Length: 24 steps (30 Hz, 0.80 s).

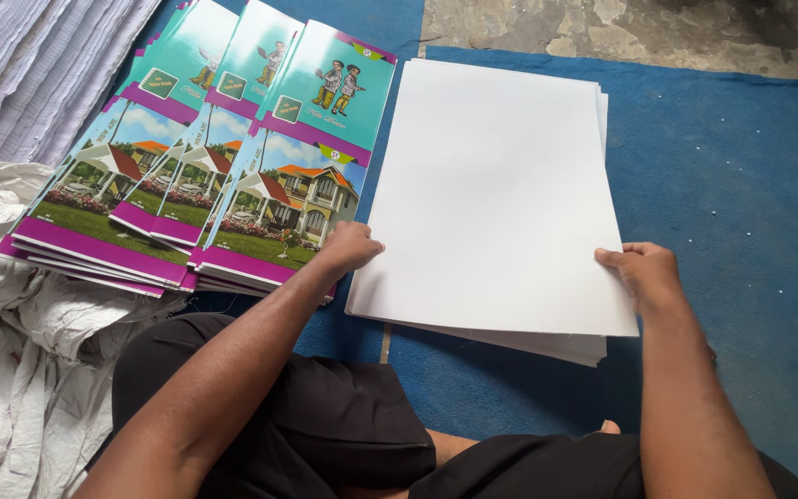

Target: The person sits on a blue mat and repeatedly folds a printed cover sheet over a stack of white pages, then uses a wooden block to press and crease the spine fold. The person repeats this folding and pressing cycle multiple times on the same stack.

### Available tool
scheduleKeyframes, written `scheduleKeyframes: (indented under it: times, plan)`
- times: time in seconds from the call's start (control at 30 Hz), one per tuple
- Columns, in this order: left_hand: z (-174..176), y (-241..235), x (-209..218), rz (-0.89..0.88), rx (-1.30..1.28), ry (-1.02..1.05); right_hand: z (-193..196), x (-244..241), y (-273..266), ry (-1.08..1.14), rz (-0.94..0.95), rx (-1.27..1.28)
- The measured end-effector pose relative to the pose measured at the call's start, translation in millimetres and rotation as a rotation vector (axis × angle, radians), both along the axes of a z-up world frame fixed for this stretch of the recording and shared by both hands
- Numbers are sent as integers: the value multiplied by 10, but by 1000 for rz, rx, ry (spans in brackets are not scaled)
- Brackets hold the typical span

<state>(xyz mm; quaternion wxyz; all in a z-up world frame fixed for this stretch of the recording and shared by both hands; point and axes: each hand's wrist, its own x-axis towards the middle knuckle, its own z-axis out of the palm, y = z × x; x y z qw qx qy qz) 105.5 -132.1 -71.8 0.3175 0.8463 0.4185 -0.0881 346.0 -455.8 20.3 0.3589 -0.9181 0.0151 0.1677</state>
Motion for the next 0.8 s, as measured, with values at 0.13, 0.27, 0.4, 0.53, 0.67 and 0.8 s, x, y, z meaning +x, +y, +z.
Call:
scheduleKeyframes:
  times: [0.13,0.27,0.4,0.53,0.67,0.8]
  plan:
    - [52,14,-21,145,-122,-123,-61,190,-106,76,-37,145]
    - [88,29,-59,270,-241,-168,-142,308,-134,109,-42,190]
    - [80,62,-66,335,-318,-235,-147,201,-79,14,-2,125]
    - [40,52,-60,330,-410,-284,-62,24,-37,-146,92,-85]
    - [55,39,-41,322,-384,-238,44,-56,16,-162,106,-52]
    - [86,8,-52,283,-209,-235,62,12,41,-16,-1,88]
